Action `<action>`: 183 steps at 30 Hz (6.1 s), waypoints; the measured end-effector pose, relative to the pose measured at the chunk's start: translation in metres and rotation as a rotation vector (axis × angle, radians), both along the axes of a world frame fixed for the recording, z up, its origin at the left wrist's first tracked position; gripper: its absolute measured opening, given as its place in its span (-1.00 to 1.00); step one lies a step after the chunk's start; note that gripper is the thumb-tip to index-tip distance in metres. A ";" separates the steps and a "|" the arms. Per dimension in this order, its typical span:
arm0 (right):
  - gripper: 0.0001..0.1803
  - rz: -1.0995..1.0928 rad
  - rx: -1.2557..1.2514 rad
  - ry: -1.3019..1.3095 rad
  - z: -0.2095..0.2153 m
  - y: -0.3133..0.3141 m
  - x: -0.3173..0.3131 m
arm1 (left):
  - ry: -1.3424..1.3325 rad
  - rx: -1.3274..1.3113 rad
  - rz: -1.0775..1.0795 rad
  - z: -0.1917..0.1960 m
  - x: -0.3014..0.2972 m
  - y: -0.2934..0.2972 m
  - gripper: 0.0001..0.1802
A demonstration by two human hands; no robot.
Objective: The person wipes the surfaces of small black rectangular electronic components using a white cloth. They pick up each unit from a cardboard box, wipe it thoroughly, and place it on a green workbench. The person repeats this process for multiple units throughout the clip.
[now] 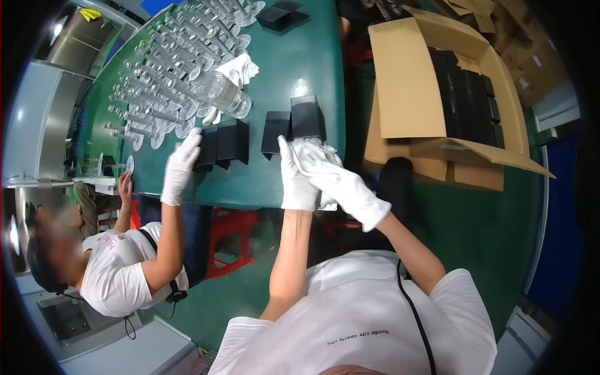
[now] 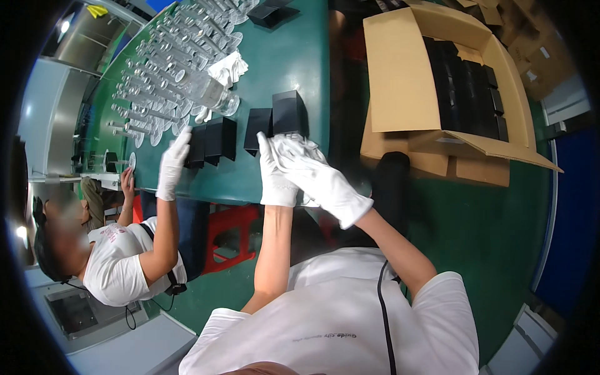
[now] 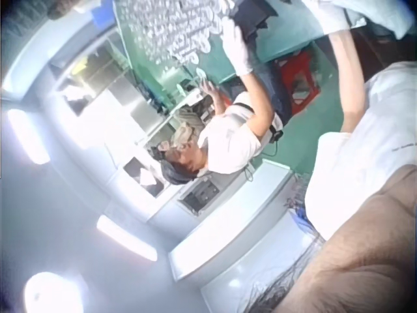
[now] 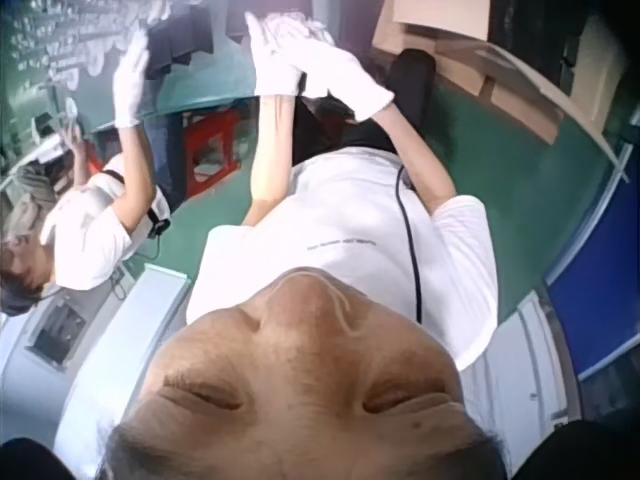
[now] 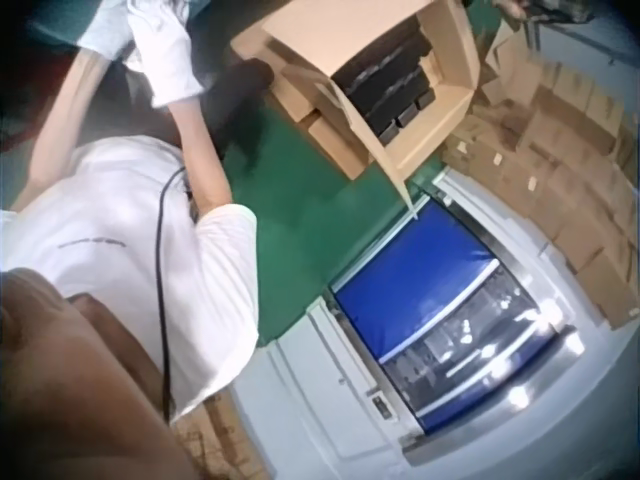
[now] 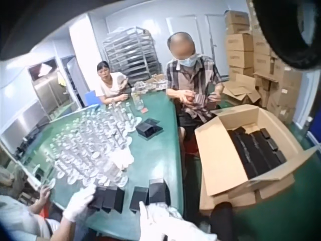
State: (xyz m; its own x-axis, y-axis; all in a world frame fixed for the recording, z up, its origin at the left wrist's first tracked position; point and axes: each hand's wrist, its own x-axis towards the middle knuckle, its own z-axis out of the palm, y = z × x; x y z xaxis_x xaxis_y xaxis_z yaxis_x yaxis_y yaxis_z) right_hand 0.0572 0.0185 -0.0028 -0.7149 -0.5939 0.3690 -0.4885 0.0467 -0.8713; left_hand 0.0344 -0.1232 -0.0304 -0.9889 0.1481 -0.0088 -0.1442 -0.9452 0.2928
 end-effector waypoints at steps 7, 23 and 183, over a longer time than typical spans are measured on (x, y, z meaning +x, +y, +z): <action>-0.54 -0.443 -0.453 -0.837 -0.038 0.072 0.006 | -0.436 -0.579 0.313 0.015 -0.025 0.022 -0.65; -0.45 -0.411 -0.067 0.099 0.018 0.012 0.027 | -0.453 0.026 -0.123 0.031 0.038 0.016 -0.50; -0.53 0.020 0.042 -0.111 0.016 -0.053 0.015 | -0.318 -0.083 0.171 -0.013 0.042 -0.063 -0.21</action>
